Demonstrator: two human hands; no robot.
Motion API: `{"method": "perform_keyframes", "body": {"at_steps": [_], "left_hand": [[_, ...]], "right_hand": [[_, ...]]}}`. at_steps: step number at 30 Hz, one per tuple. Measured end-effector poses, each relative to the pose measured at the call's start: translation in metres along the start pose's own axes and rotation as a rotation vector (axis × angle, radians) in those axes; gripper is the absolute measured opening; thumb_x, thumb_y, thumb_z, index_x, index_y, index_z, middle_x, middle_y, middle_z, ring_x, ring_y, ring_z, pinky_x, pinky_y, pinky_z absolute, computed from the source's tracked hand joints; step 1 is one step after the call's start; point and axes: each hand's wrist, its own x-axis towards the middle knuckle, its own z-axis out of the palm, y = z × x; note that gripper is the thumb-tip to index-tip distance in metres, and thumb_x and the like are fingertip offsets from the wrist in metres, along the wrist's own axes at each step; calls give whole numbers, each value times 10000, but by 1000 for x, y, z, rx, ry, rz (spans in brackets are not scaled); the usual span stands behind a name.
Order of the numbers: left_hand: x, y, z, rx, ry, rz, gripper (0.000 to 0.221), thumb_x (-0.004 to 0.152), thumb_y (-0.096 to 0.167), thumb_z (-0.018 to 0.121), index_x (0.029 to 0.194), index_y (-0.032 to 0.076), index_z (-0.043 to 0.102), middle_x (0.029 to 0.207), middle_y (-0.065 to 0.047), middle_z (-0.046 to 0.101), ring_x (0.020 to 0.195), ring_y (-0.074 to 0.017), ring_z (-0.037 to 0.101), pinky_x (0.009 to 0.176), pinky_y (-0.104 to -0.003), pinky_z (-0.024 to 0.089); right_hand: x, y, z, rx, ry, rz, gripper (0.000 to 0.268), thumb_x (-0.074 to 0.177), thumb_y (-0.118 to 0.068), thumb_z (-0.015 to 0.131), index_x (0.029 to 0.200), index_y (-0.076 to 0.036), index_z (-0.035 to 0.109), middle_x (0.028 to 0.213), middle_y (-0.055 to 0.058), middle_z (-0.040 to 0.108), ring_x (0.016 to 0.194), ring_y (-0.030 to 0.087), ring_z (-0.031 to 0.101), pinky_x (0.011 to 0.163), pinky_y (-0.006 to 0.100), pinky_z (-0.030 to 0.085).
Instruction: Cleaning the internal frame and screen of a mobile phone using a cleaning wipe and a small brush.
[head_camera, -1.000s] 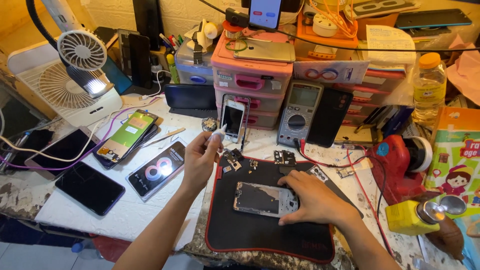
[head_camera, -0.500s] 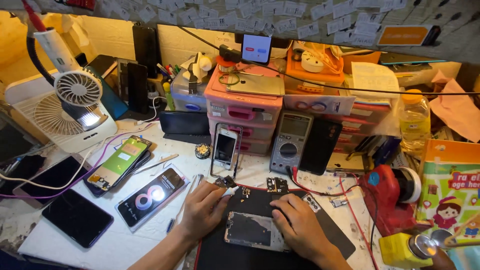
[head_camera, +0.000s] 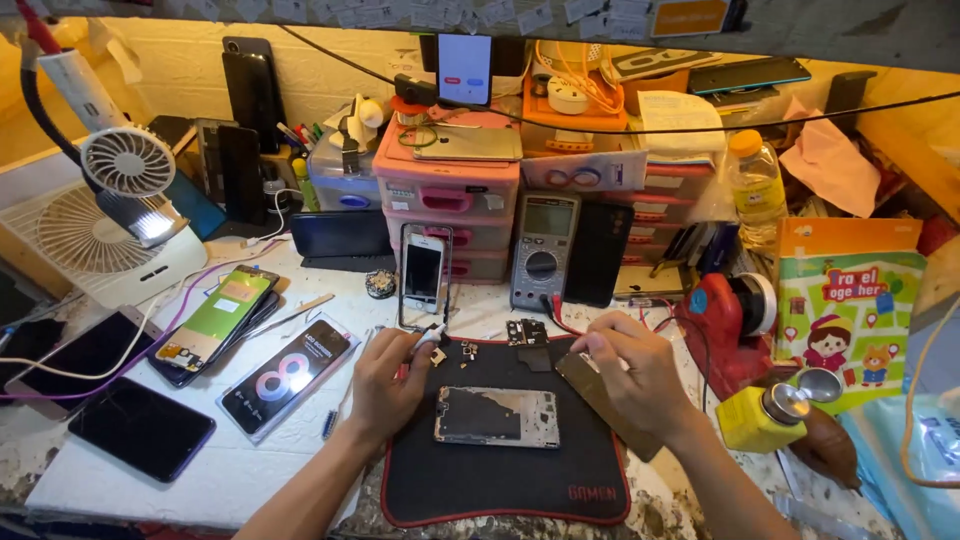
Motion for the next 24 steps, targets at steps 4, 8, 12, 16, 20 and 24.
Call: {"method": "perform_keyframes", "body": {"at_steps": [4,8,12,16,20,24], "left_hand": [[11,16,-5,66,-93,81,196,996,155,616,837,42,630,743,-58,580,657,-162,509,588,-289,409],[45,32,11,-17,-60,-19,251,1002,194,610,790,60,632,693,-26,533,562,-119,448,507,-274,344],[74,16,48,-81,-67,240,154,994,108,608,874,15,632,737,-75,552,652,-192,494,577,-316,386],[53,17,42,-65,-85,240,179,996,143,581,871,20,616,764,-125,584,652,-274,549,593,-374,440],[52,11,27,-31,-96,243,194,989,148,605,827,42,616,751,-96,602,648,-226,549,580,-343,433],[53,22,19,41,29,171,227,1015,150,570,824,32,605,719,-73,541,675,-248,523,638,-374,412]], "right_hand": [[6,-33,-52,29,-200,24,340,1005,-224,503,840,-78,762,867,43,713,782,156,686,735,288,538],[18,-27,-39,11,-479,126,220,937,-292,630,972,-124,768,946,21,725,873,158,686,795,310,541],[40,-10,13,52,-565,-15,149,918,-229,709,965,-90,732,962,63,653,859,199,648,758,315,552],[37,3,31,113,-560,39,137,887,-237,778,937,-126,717,979,79,617,853,232,626,768,356,521],[41,2,41,48,-579,-53,167,899,-270,731,960,-120,689,974,73,599,835,239,612,739,362,505],[32,-18,33,-140,-744,103,407,891,-454,702,1155,-144,692,1074,61,617,934,216,623,796,329,503]]}}
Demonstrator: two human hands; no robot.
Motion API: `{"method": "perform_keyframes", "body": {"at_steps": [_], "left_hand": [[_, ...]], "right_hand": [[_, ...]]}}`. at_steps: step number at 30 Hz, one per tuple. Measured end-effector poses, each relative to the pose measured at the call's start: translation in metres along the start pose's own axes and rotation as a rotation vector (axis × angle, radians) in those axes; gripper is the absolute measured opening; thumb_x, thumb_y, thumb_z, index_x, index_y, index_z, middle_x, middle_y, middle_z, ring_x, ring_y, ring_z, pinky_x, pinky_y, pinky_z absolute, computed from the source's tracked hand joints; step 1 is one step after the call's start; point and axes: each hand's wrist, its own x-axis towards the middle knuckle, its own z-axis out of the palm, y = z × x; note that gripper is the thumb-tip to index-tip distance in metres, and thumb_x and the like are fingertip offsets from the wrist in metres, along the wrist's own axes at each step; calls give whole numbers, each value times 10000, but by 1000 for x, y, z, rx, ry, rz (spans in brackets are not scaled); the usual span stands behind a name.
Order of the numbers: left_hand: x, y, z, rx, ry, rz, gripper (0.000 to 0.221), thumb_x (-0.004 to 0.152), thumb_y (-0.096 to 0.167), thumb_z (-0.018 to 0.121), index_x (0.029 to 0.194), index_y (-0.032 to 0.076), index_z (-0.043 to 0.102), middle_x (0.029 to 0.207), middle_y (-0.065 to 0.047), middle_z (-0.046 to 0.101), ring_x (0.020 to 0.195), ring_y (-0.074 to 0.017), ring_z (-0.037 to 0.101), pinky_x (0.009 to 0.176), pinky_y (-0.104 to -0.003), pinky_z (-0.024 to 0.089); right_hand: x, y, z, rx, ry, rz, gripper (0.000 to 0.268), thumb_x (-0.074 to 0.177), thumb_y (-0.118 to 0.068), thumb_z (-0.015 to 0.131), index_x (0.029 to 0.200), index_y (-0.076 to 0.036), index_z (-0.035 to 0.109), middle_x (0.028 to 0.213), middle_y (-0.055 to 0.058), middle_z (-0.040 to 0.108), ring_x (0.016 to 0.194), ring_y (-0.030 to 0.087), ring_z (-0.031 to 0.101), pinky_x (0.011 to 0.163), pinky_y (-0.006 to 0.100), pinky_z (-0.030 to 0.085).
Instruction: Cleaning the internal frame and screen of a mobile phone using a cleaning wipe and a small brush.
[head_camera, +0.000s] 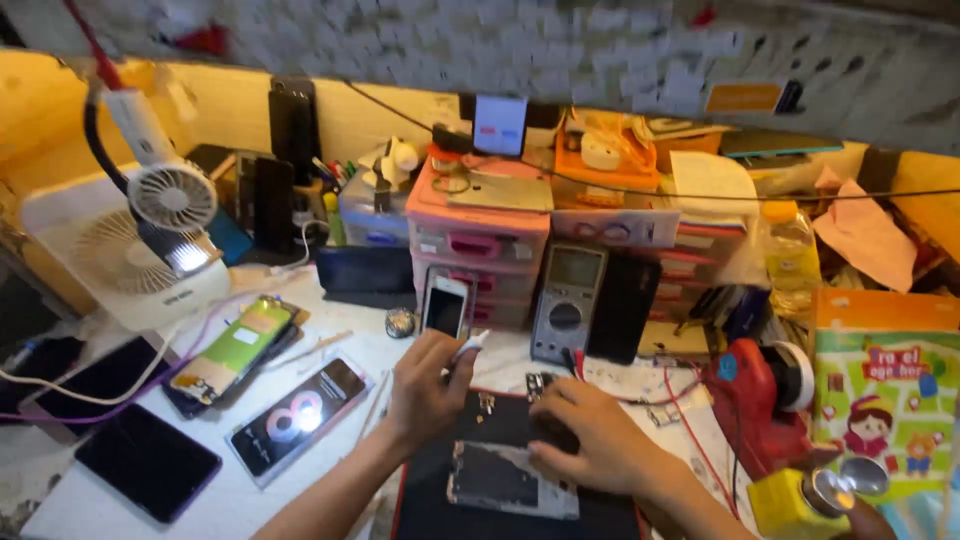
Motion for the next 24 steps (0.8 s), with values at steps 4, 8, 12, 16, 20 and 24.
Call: {"method": "perform_keyframes", "body": {"at_steps": [4,8,12,16,20,24], "left_hand": [[-1,-29,-2,19,-10,44,195,1008,125,596,838,31,615,757,-81,557,678,-231,513,617,-360,392],[2,-35,0,42,-16,27,212,1015,118,603,839,2,625,725,-88,543,645,-205,477,569,-351,363],[1,-38,-4,57,-18,17,210,1008,114,607,825,12,617,708,-83,535,634,-201,470,571,-349,359],[2,-40,-6,46,-18,11,199,999,106,619,838,-9,636,704,-91,550,647,-197,468,570,-352,358],[9,-39,-10,28,-125,52,164,993,96,629,861,-2,636,711,-82,550,640,-207,487,571,-345,380],[7,-36,-11,-4,-165,28,133,969,83,655,869,-5,658,731,-88,588,645,-205,516,560,-341,396]], "right_hand": [[0,-2,8,-48,-31,-57,580,854,-541,713,1254,-125,656,1168,81,625,1027,259,623,867,382,501],[-1,-16,11,-154,-258,79,959,790,-674,709,1517,-122,415,1385,93,466,1221,293,485,1014,439,417],[-1,-4,36,-138,-212,-52,952,780,-616,783,1512,-120,428,1414,118,468,1266,301,456,1022,441,392],[-3,-1,44,-190,-146,-109,997,756,-652,801,1511,-116,432,1401,128,496,1257,303,478,1004,448,390],[-8,-8,35,-97,-9,-175,744,861,-537,748,1424,-106,522,1348,138,522,1220,310,513,983,452,405],[-24,-75,-7,98,404,-723,123,989,-138,589,1032,-52,666,924,107,680,717,247,643,658,359,529]]}}
